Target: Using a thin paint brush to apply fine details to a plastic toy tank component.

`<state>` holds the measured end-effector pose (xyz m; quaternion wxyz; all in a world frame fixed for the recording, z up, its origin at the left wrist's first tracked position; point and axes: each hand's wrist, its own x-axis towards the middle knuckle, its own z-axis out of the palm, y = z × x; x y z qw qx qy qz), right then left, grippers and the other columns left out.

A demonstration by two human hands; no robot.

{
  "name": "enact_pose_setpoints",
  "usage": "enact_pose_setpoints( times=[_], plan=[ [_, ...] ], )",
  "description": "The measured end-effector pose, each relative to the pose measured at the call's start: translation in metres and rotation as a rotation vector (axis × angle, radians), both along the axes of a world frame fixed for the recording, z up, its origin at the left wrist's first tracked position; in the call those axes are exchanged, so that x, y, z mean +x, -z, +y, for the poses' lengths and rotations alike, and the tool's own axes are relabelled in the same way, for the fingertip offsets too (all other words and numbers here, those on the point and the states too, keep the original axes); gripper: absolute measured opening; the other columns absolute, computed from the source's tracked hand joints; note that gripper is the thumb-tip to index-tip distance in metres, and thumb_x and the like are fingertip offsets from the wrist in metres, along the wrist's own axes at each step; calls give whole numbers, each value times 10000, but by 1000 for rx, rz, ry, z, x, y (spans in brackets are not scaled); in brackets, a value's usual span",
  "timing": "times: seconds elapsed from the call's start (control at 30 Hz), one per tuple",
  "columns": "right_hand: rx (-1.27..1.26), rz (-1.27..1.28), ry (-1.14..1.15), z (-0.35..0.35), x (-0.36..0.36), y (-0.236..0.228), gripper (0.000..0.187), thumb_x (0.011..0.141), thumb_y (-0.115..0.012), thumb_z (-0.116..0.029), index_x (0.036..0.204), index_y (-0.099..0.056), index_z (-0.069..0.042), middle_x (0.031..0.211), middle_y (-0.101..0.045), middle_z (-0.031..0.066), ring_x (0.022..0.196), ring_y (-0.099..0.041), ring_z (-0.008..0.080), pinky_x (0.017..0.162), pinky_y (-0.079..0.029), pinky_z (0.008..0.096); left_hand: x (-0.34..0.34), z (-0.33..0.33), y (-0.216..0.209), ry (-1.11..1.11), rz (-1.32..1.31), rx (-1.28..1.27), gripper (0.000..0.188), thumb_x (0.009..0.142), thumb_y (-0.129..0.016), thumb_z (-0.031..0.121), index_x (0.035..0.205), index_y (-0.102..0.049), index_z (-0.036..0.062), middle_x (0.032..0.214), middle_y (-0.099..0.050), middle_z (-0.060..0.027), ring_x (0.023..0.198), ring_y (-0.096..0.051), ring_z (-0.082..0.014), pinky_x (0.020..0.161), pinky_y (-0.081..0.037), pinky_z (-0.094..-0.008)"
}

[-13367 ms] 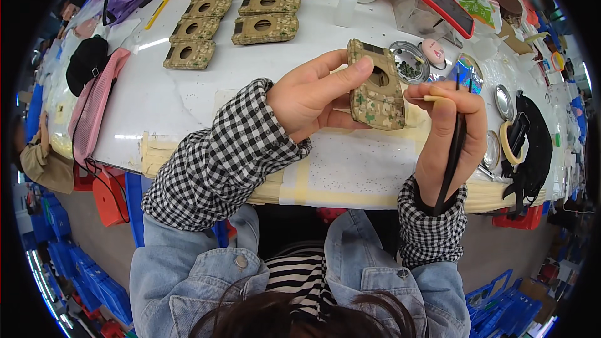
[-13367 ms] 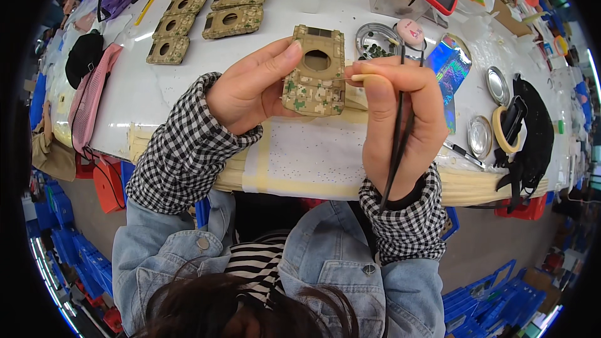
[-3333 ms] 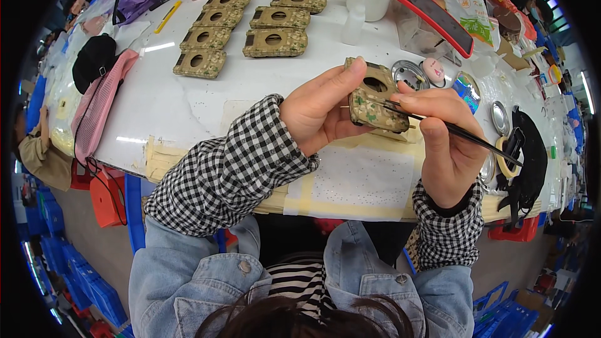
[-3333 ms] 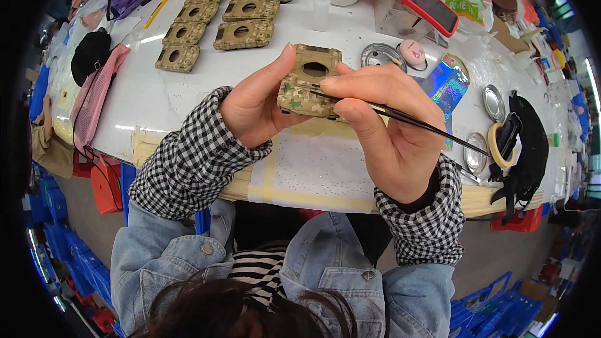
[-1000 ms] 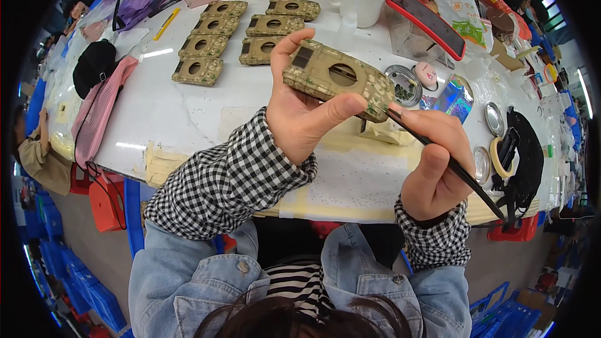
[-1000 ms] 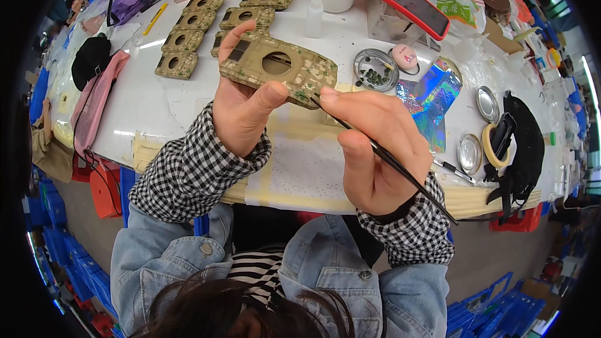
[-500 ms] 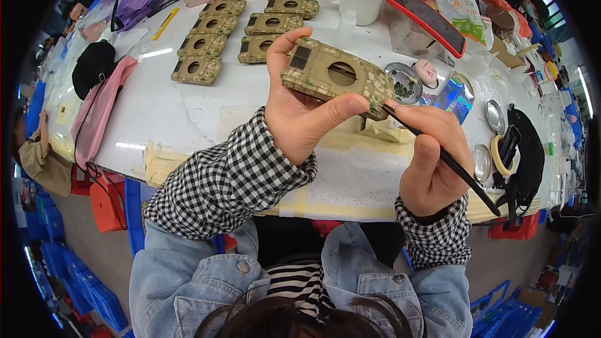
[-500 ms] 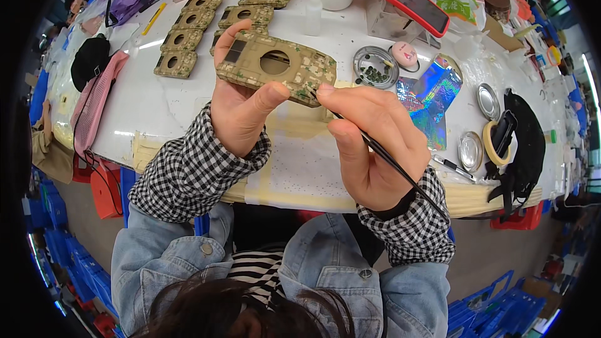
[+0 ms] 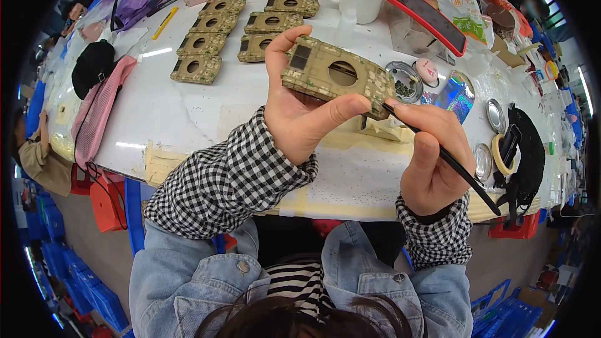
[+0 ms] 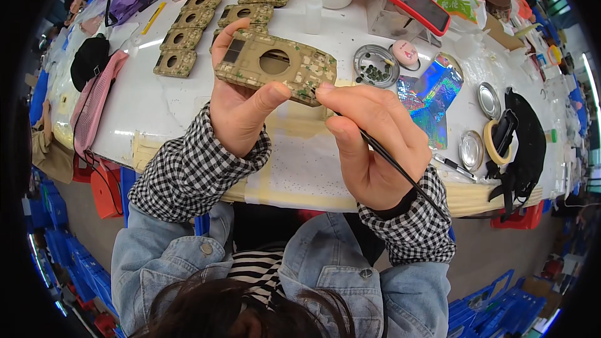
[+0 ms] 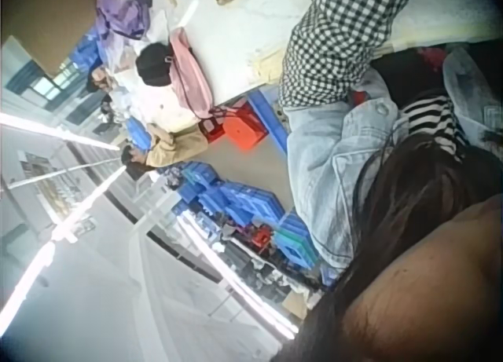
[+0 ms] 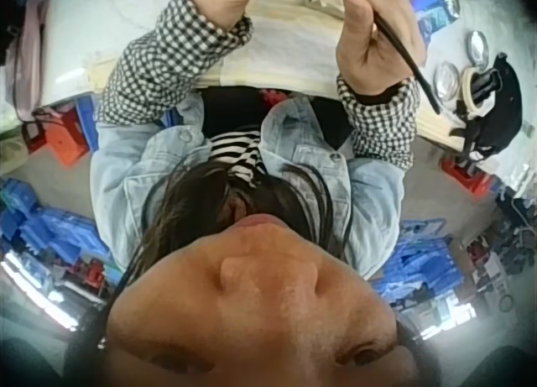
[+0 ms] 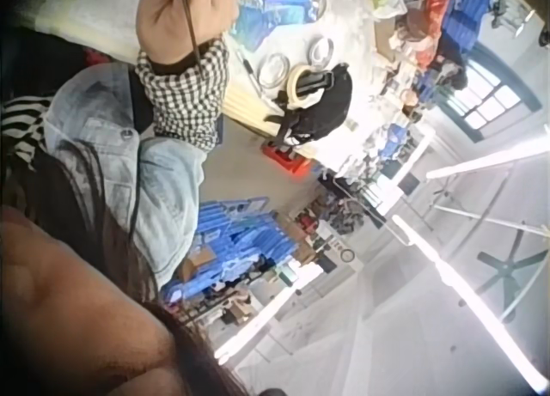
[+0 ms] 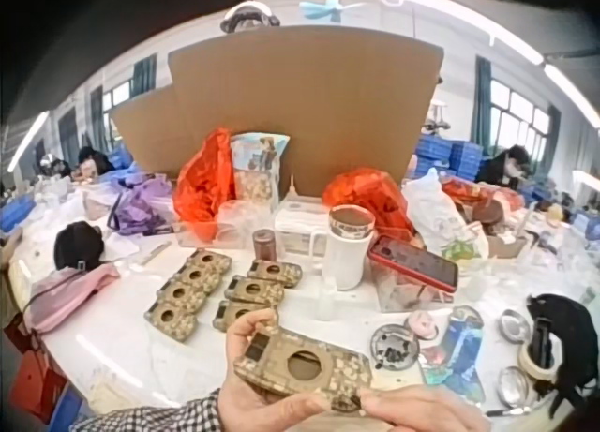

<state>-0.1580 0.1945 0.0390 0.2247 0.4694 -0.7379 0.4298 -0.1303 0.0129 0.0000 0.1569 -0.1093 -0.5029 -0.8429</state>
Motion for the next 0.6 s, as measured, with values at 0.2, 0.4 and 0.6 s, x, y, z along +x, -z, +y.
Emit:
enact_pose_setpoints(
  times=[0.2, 0.4, 0.6],
  plan=[
    [6, -1, 0, 0, 0, 0, 170, 893, -584, -95, 1001, -618, 32, 941, -655, 138, 841, -637, 257, 760, -506, 312, 0, 0, 0, 4, -1, -4, 864, 758, -732, 24, 1344, -104, 110, 1138, -493, -141, 1059, -547, -221, 926, -467, -384],
    [-18, -51, 9, 1, 0, 1, 170, 892, -585, -101, 996, -623, 28, 929, -653, 138, 821, -630, 250, 748, -499, 308, 0, 0, -1, 2, -3, 4, 863, 759, -730, 23, 1346, -104, 106, 1142, -488, -138, 1064, -541, -217, 931, -463, -384],
    [-26, -40, 8, 1, -1, 2, 167, 889, -589, -98, 996, -626, 24, 922, -653, 135, 813, -628, 247, 746, -497, 307, 0, 0, -1, -1, 2, 0, 856, 762, -724, 18, 1347, -105, 102, 1144, -487, -137, 1062, -541, -214, 934, -460, -382]
  ],
)
